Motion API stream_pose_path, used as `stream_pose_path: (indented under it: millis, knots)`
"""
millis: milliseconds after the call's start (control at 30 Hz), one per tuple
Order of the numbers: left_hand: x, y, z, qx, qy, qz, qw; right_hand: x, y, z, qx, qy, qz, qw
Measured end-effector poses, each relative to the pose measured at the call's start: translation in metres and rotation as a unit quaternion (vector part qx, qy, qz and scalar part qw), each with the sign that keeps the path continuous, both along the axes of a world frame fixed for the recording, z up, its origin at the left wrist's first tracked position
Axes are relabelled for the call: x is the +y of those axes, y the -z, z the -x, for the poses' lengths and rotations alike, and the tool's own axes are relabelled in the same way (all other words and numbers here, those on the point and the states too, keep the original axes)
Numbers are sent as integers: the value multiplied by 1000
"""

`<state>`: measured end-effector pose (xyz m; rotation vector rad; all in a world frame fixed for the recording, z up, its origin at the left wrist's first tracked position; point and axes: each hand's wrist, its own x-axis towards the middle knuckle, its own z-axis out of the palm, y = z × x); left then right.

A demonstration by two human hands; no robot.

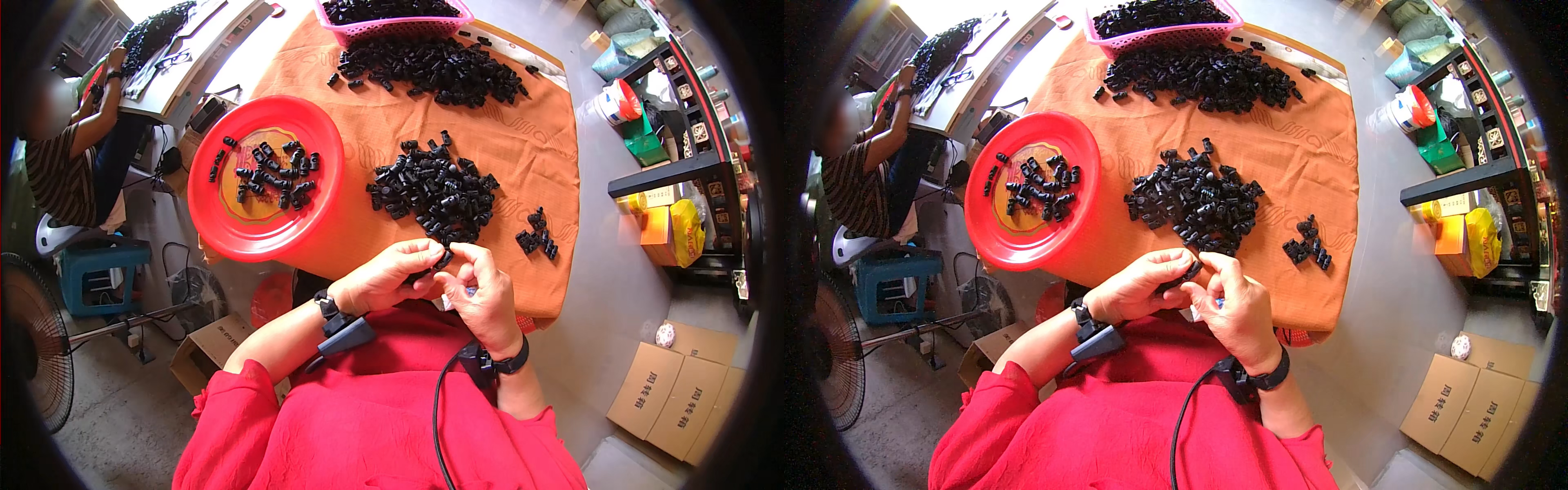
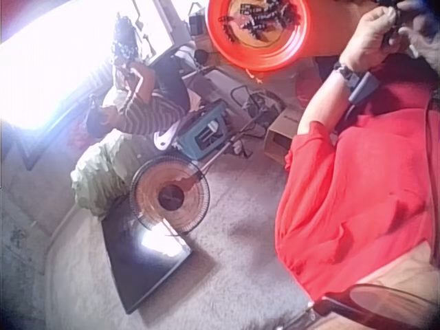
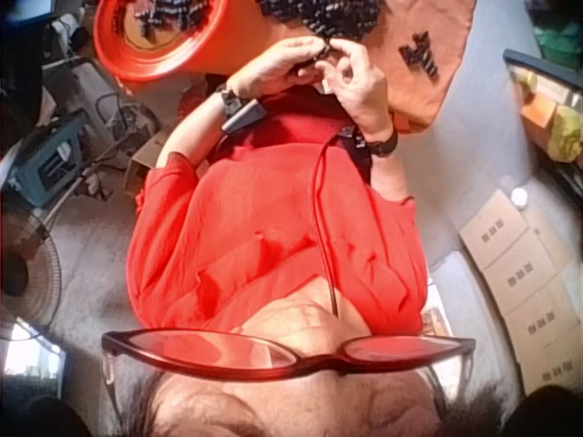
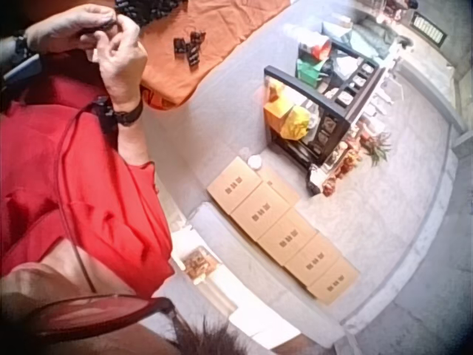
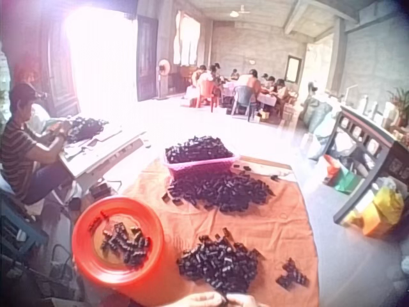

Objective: Manually assemble small black plastic shoe components by hand.

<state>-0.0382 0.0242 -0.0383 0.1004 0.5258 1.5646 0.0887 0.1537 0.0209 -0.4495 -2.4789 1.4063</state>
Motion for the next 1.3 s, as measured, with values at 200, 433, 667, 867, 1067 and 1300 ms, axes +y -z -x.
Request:
stream_pose_path:
  millis: [200, 433, 667, 867, 1067, 1300]
  knots:
    - [2, -3, -1, 7, -17, 12, 1000, 0, -4, 4, 37, -31, -173, 984]
    - [-1, -3, 0, 14, 14, -13, 1000, 4, 6, -2, 52, -3, -85, 995]
    - [-2, 0, -3, -11, 14, -9, 1000, 3, 4, -2, 64, -16, -128, 990]
    - [1, -7, -5, -10, -7, 22, 1000, 1, 5, -4, 41, -6, -120, 992]
    - [2, -15, -4, 9, -3, 7, 1000, 1, 8, -5, 50, -12, -71, 996]
    - [2, -1, -4, 12, 11, -17, 1000, -1, 2, -5, 8, 2, 35, 999]
